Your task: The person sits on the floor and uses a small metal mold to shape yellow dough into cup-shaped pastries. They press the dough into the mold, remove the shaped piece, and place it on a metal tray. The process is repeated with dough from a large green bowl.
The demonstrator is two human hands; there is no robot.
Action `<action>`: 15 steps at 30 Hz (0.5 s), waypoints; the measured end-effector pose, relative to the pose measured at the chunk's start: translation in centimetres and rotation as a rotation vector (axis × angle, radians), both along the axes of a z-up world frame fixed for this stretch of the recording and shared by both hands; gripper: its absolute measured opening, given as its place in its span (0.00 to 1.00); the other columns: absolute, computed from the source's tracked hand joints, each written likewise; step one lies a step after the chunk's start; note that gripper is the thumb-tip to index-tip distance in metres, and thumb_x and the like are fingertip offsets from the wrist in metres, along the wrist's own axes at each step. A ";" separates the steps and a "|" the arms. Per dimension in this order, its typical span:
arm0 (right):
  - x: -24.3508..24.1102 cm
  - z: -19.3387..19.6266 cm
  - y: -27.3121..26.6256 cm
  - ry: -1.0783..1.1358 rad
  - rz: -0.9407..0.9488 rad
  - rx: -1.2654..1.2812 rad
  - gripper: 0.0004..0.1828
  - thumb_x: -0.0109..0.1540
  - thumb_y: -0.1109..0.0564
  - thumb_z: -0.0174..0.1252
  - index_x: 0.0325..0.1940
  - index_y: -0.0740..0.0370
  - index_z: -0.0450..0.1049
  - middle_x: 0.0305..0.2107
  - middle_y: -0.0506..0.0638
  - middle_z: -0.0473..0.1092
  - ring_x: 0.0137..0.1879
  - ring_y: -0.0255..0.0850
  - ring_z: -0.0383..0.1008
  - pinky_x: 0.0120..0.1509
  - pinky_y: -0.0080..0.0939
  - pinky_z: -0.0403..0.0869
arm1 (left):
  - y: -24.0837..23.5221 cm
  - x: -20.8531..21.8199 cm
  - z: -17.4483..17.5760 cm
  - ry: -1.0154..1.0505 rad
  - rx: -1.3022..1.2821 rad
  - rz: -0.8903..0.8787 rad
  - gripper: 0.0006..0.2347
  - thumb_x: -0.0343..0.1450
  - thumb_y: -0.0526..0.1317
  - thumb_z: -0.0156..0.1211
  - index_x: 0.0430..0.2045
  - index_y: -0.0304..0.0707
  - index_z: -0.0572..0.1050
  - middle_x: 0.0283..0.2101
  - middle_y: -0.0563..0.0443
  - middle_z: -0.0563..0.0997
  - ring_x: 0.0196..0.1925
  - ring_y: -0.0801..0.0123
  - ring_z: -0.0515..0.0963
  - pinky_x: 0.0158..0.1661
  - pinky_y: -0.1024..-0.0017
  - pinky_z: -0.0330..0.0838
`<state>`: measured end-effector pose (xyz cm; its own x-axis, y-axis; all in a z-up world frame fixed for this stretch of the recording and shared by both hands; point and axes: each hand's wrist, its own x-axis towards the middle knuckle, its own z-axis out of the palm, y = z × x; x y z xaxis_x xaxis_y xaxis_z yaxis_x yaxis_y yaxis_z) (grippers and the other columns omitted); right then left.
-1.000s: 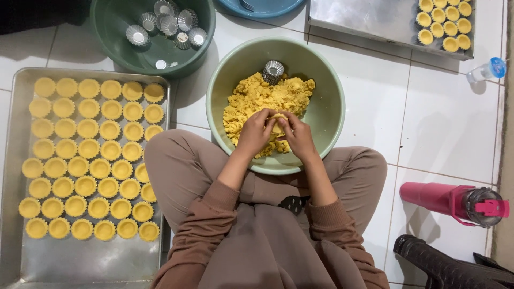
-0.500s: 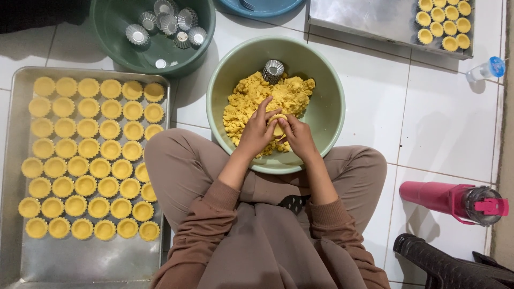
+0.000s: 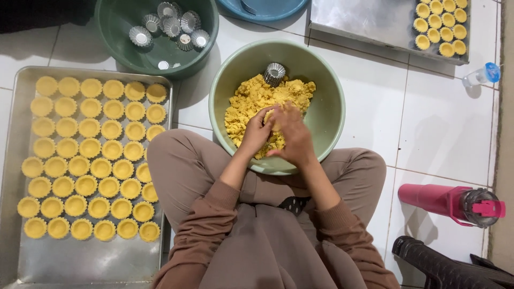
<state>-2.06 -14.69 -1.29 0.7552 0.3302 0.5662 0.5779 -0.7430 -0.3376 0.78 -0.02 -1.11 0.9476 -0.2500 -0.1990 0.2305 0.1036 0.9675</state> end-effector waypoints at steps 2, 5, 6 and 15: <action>1.0 -1.5 -0.9 0.156 -0.037 -0.061 0.67 0.53 0.09 0.31 0.79 0.61 0.54 0.73 0.67 0.53 0.78 0.61 0.48 0.78 0.57 0.55 | -0.1 0.3 -1.4 -0.004 0.012 -0.009 0.12 0.77 0.35 0.51 0.55 0.33 0.72 0.28 0.40 0.79 0.20 0.70 0.79 0.16 0.76 0.74; 2.0 -2.4 -2.5 0.310 -0.133 -0.081 0.73 0.51 0.07 0.25 0.80 0.66 0.47 0.74 0.68 0.48 0.80 0.60 0.43 0.83 0.55 0.44 | 0.0 0.2 -0.7 0.045 -0.049 -0.005 0.11 0.78 0.36 0.51 0.53 0.33 0.68 0.37 0.36 0.80 0.26 0.69 0.82 0.25 0.73 0.80; 2.3 -2.5 -2.8 0.315 -0.191 -0.035 0.74 0.51 0.06 0.21 0.81 0.68 0.44 0.76 0.69 0.43 0.81 0.61 0.38 0.84 0.55 0.39 | 0.4 0.1 0.0 0.103 -0.118 0.006 0.12 0.78 0.37 0.50 0.53 0.31 0.64 0.40 0.36 0.79 0.27 0.71 0.82 0.28 0.72 0.82; 1.9 -1.8 -1.0 0.303 -0.122 0.077 0.77 0.46 0.03 0.20 0.82 0.61 0.35 0.78 0.61 0.39 0.82 0.58 0.35 0.83 0.54 0.36 | 0.6 0.5 -0.2 -0.039 0.069 0.010 0.13 0.80 0.38 0.48 0.58 0.34 0.70 0.51 0.30 0.78 0.49 0.49 0.82 0.46 0.56 0.79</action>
